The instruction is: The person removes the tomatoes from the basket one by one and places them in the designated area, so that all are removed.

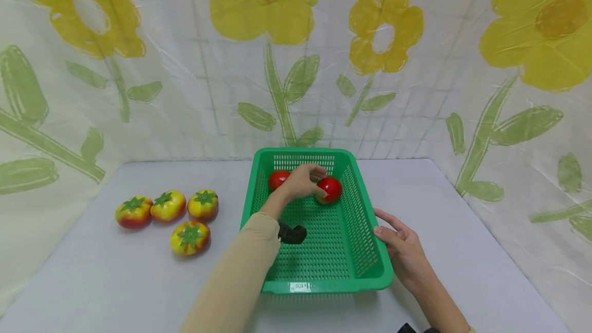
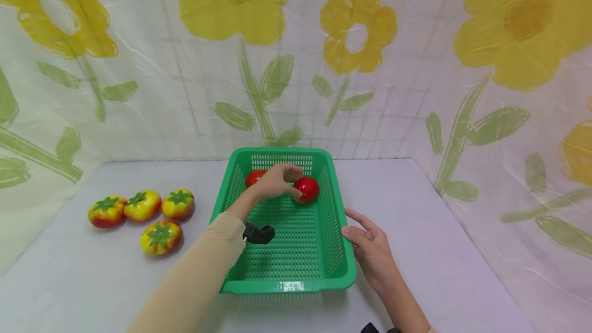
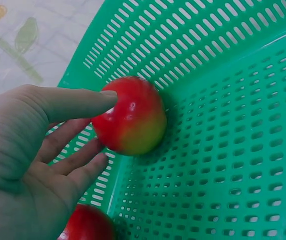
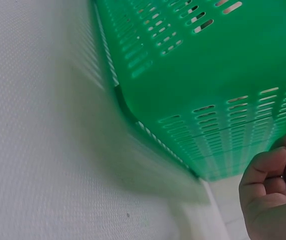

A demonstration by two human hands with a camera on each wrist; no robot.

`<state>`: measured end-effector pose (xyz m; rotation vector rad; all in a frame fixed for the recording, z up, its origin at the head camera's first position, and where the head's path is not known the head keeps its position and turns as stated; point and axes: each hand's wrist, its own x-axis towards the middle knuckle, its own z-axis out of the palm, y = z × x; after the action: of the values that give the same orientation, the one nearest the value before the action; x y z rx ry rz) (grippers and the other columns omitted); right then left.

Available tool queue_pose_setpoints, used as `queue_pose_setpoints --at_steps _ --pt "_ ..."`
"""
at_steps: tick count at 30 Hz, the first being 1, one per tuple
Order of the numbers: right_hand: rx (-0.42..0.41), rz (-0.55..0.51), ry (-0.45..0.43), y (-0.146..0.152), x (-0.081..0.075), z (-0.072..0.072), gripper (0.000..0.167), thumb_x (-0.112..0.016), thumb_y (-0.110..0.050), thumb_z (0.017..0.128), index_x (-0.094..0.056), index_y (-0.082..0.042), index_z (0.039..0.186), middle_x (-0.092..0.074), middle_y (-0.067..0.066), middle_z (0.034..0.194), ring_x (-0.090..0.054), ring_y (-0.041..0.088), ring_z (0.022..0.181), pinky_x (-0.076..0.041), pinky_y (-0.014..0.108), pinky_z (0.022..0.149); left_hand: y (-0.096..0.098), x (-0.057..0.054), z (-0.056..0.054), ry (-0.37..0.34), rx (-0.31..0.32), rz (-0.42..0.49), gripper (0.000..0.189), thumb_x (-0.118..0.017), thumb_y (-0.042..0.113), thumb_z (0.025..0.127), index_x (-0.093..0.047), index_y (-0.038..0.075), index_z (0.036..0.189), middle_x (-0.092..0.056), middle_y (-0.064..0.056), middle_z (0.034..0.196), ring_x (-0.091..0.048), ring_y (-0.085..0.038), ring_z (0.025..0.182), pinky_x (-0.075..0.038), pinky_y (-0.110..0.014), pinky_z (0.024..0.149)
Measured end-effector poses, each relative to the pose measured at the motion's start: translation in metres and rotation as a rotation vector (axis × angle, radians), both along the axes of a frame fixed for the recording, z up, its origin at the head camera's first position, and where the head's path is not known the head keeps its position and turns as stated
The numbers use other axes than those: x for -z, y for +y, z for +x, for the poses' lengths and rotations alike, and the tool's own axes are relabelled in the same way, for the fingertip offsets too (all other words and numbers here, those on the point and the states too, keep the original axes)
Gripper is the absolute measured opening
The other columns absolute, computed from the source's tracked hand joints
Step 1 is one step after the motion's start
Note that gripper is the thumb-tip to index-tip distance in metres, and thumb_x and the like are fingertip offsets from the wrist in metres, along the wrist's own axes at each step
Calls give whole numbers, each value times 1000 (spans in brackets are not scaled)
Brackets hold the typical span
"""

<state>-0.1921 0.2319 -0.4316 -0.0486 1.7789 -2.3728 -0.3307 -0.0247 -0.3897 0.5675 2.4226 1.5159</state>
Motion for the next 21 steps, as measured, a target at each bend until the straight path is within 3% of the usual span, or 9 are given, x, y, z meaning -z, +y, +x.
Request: queue_pose_setpoints --at_steps 7,12,21 --pt "-2 1 0 0 0 0 55 -62 -12 98 -39 -6 147 -70 14 112 -70 24 95 -55 37 85 1 2 0 -19 10 -35 57 -77 -3 80 -55 -3 133 -56 -16 132 -56 -31 118 -50 -35 93" --pt "-1 -2 0 0 0 0 54 -62 -11 98 -39 -5 147 -70 14 111 -70 23 94 -55 37 84 1 3 0 -38 37 -67 58 -76 -5 80 -55 -3 133 -57 -14 131 -57 -30 117 -49 -35 95" --pt "-15 -7 27 0 -1 2 54 -60 -9 98 -37 -2 147 -70 15 110 -70 24 94 -56 36 83 2 3 4 -46 62 -107 54 -78 2 81 -59 5 131 -57 -9 132 -57 -29 114 -51 -38 91"
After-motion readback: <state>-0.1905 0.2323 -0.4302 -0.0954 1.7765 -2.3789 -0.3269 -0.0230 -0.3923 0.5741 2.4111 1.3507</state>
